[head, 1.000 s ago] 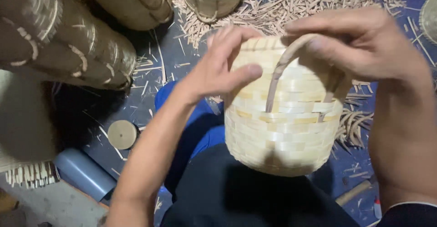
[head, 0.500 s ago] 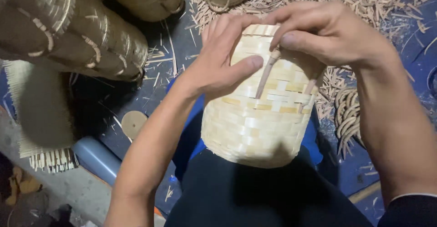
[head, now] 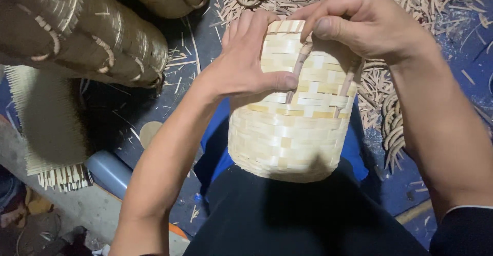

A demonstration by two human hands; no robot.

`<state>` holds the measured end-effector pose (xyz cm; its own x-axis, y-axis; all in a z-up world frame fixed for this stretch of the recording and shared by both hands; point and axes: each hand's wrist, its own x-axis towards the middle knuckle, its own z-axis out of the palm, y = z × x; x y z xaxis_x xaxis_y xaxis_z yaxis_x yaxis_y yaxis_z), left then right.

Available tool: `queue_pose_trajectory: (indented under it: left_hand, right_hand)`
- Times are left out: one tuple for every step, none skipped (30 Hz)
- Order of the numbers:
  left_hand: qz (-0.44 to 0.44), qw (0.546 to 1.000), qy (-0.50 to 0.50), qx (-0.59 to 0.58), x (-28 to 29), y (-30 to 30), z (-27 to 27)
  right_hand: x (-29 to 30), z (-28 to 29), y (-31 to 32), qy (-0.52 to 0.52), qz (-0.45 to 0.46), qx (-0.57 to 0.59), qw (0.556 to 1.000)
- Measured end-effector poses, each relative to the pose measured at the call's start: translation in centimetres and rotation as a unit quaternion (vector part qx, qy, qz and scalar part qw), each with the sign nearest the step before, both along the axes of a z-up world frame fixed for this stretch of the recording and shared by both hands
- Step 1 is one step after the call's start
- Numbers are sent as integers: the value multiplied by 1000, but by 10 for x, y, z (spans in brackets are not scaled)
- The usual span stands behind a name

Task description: The person sits on the floor with a woven bamboo basket on their lap and attaches a curved bamboo handle to it, threading the handle ends through the woven rim and pressing them into place. They turn the basket over, adjust the handle fit, and pick up another handle piece from the floor.

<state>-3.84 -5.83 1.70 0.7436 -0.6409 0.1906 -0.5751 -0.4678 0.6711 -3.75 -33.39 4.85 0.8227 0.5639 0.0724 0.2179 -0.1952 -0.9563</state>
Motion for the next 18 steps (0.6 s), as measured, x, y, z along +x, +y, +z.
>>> queue_pose_trajectory:
  left_hand:
    - [5,1000,4,4,-1,-1,0]
    - [10,1000,7,8,-1,-1,1]
    - [10,1000,6,9,0,-1,2]
    - [15,1000,12,13,0,-2,2]
    - [20,999,18,18,0,-3,3]
    - [20,999,19,18,-1,-4,5]
    - [19,999,22,27,-1,-4,6]
    - [18,999,25,35,-1,-5,8]
    - [18,999,27,36,-3,-6,10]
    - [14,998,23,48,-4,-7,12]
    - [10,998,20,59,-5,-8,15]
    - [9,998,22,60,-6,-9,16]
    - [8,997,25,69,-6,-9,18]
    - [5,997,28,76,-6,-11,19]
    - [3,997,29,76,-6,-10,17]
    - [-2,997,22,70,-5,-10,15]
    - [-7,998,14,65,-4,-10,14]
    - [-9,998,15,66,-10,-9,14]
  right_hand:
    - [1,-2,-1,0,-5,2,1000]
    - [2,-5,-1,-2,-9,5,1000]
    - [2,-5,-1,-2,-9,6,1000]
    - [1,-5,-1,0,-10,16,1000]
    - [1,-5,-2,2,-12,27,1000]
    - [0,-5,-3,3,-12,27,1000]
    - [-1,-5,-4,4,-15,18,1000]
    - [-2,-4,-5,6,-19,8,1000]
    - [-4,-3,-6,8,-19,9,1000]
    - [-6,-1,-6,1,-5,6,1000]
    - [-8,0,-7,-6,8,4,1000]
    - [-8,1,-7,-4,8,5,1000]
    - [-9,2,-7,-21,20,-4,1000]
    - [-10,3,-7,-38,31,-13,999]
    - [-12,6,-6,-36,29,-14,999]
    - [-12,10,-5,-54,34,-37,997]
    - [-12,14,-4,-71,38,-60,995]
    - [-11,13,-4,-69,37,-59,995]
